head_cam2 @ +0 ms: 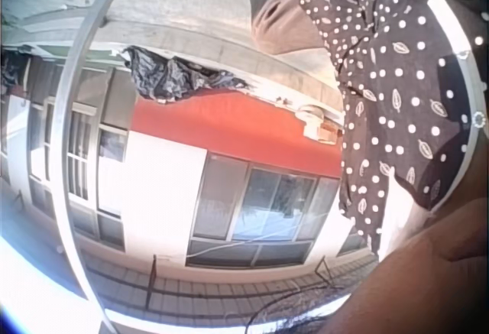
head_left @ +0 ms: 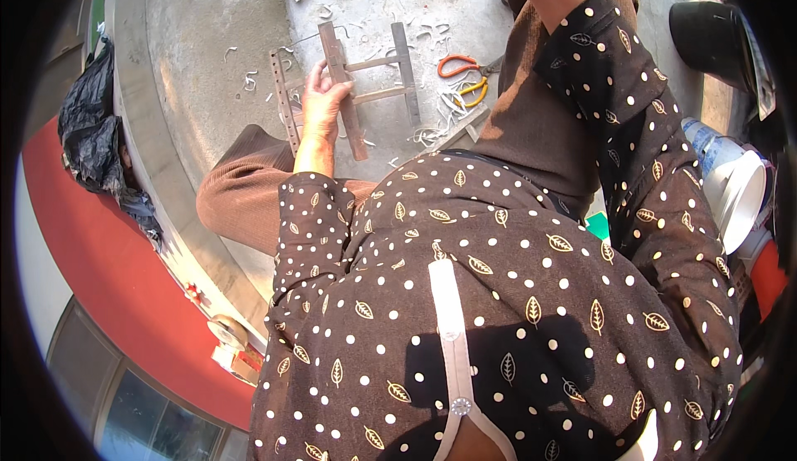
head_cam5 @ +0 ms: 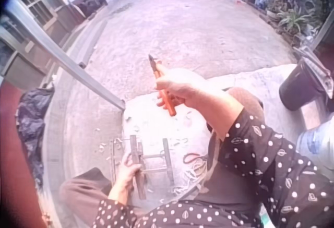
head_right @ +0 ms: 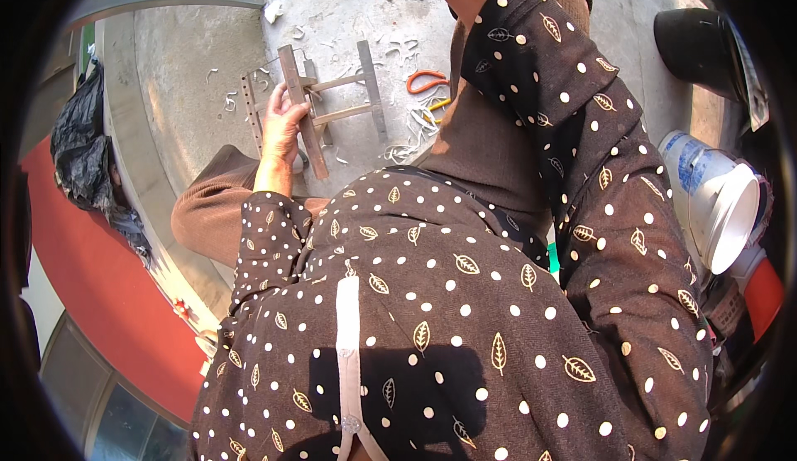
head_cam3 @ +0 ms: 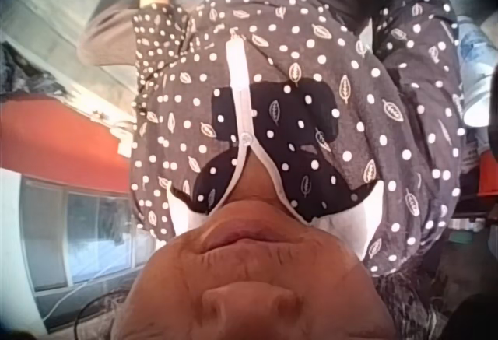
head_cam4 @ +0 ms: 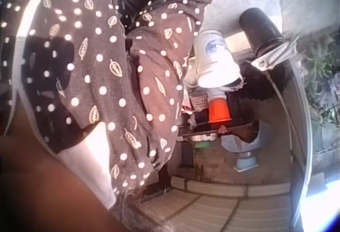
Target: The person is assembling a small wooden frame by threading wire through pre-drilled holes. They use pliers to cut and bend the wire, securing the wooden pieces together. The person adjusts the frame and tightens the wire to ensure stability.
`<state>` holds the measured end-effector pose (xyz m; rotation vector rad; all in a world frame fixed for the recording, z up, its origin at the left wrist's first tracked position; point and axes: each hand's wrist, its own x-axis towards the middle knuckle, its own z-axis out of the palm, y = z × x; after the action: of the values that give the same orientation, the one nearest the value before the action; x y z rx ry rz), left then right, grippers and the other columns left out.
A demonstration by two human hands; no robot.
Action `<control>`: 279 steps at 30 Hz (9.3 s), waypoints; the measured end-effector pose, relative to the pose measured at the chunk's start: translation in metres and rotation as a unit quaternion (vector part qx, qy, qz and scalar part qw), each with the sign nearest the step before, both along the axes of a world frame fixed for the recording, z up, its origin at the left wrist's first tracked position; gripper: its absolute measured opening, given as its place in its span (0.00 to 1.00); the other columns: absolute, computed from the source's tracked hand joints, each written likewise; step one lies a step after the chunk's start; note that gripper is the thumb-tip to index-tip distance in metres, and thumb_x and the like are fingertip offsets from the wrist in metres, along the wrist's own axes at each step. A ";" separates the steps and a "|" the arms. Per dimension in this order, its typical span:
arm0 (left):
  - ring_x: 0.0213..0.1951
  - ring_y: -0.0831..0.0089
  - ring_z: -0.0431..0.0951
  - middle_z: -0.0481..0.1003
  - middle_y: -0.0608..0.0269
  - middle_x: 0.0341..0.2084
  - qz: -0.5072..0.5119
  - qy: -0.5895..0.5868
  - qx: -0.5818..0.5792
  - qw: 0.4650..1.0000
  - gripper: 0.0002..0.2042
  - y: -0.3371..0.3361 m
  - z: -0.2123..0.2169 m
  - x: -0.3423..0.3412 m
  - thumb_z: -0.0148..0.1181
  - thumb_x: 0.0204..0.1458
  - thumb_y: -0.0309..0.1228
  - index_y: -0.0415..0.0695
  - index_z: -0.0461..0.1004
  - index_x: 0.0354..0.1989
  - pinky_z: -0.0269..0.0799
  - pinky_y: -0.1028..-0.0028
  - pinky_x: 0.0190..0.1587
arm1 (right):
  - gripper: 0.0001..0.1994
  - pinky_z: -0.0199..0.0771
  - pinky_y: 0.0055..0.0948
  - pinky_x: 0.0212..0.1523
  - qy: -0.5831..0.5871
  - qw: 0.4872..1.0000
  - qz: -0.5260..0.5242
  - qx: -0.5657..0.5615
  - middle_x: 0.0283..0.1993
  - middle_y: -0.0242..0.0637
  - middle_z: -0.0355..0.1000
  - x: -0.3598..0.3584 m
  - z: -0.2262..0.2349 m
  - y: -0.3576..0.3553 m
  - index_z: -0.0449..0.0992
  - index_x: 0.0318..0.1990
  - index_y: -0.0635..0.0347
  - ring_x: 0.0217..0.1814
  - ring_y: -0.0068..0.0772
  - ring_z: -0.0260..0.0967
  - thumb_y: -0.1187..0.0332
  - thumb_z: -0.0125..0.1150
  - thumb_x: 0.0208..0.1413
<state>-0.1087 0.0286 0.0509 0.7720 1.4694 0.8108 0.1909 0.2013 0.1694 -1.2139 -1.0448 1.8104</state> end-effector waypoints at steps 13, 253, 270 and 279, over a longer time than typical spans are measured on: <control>0.29 0.75 0.75 0.74 0.64 0.31 0.051 -0.076 0.015 0.996 0.28 -0.004 0.003 -0.023 0.57 0.43 0.15 0.40 0.60 0.57 0.72 0.74 0.35 | 0.11 0.72 0.31 0.20 -0.219 0.964 0.123 0.082 0.22 0.42 0.71 -0.015 0.019 -0.024 0.73 0.35 0.70 0.23 0.32 0.72 0.69 0.55 0.47; 0.20 0.81 0.70 0.72 0.68 0.22 0.208 -0.002 -0.159 0.965 0.16 0.000 -0.019 -0.061 0.66 0.45 0.31 0.42 0.69 0.40 0.63 0.79 0.21 | 0.08 0.74 0.36 0.43 -0.768 0.506 0.324 0.223 0.40 0.36 0.72 0.116 -0.184 0.064 0.78 0.32 0.52 0.46 0.40 0.69 0.69 0.50 0.50; 0.38 0.77 0.72 0.73 0.59 0.40 -0.070 0.066 0.122 0.988 0.24 0.010 0.059 0.048 0.62 0.50 0.38 0.38 0.67 0.53 0.71 0.76 0.40 | 0.05 0.72 0.36 0.32 -0.337 0.655 0.542 0.405 0.27 0.39 0.72 -0.047 -0.030 -0.038 0.73 0.33 0.57 0.31 0.45 0.72 0.70 0.60 0.48; 0.23 0.82 0.71 0.73 0.68 0.21 -0.161 -0.024 -0.003 0.987 0.11 -0.002 0.051 0.046 0.56 0.53 0.35 0.39 0.76 0.35 0.69 0.79 0.27 | 0.05 0.72 0.33 0.32 -0.268 0.784 0.457 0.324 0.26 0.41 0.73 -0.023 -0.036 -0.071 0.75 0.32 0.58 0.30 0.43 0.72 0.68 0.60 0.49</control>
<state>-0.0622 0.0261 0.1014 0.9500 1.2616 0.5730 0.1678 0.1306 0.1331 -0.8039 -2.6774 1.4274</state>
